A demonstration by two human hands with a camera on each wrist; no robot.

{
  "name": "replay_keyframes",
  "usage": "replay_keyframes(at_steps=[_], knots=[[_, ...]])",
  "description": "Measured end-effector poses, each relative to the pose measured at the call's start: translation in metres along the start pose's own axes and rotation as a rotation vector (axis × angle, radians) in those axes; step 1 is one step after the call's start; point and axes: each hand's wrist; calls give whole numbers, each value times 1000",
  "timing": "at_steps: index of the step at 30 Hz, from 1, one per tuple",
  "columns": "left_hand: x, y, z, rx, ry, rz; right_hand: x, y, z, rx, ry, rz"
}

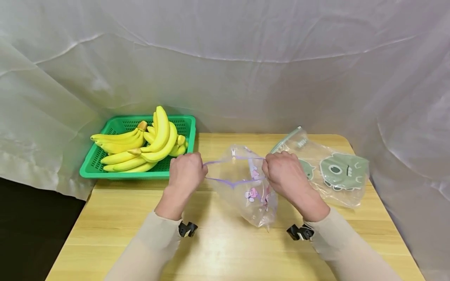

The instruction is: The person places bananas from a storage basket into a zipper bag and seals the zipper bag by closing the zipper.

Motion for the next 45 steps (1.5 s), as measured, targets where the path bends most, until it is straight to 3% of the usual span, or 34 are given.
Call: replay_keyframes(at_steps=[3,8,12,20,25,30,37,39,42,45], knots=[[-1,1,-3,-24,-34,61,-2,2,3,-5,20,22],[-4,4,-1,-40,-14,71,-5,6,3,-18,30,17],[-6,6,3,-35,-40,27,-9,10,6,-28,37,16],[-6,0,5,-93,-86,-162,-12,11,9,-39,47,-4],[-7,1,18,-52,-89,-168,-13,10,8,-45,61,-3],[-14,12,42,12,-56,-189,-13,9,7,-65,83,-16],[-30,35,77,74,30,-422,-14,6,5,-56,93,-36],[-33,41,84,85,61,-463,-14,5,5,-56,92,-37],[-38,48,91,118,89,-444,-15,5,5,-56,93,-33],[-42,54,96,167,97,-349,-16,5,5,-57,96,-31]])
Point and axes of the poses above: each hand's wrist, its own y-axis towards the middle knuckle, its own x-axis out of the back of the hand, z = x × y, and after that the axes turned 12 degrees about y, right-handed
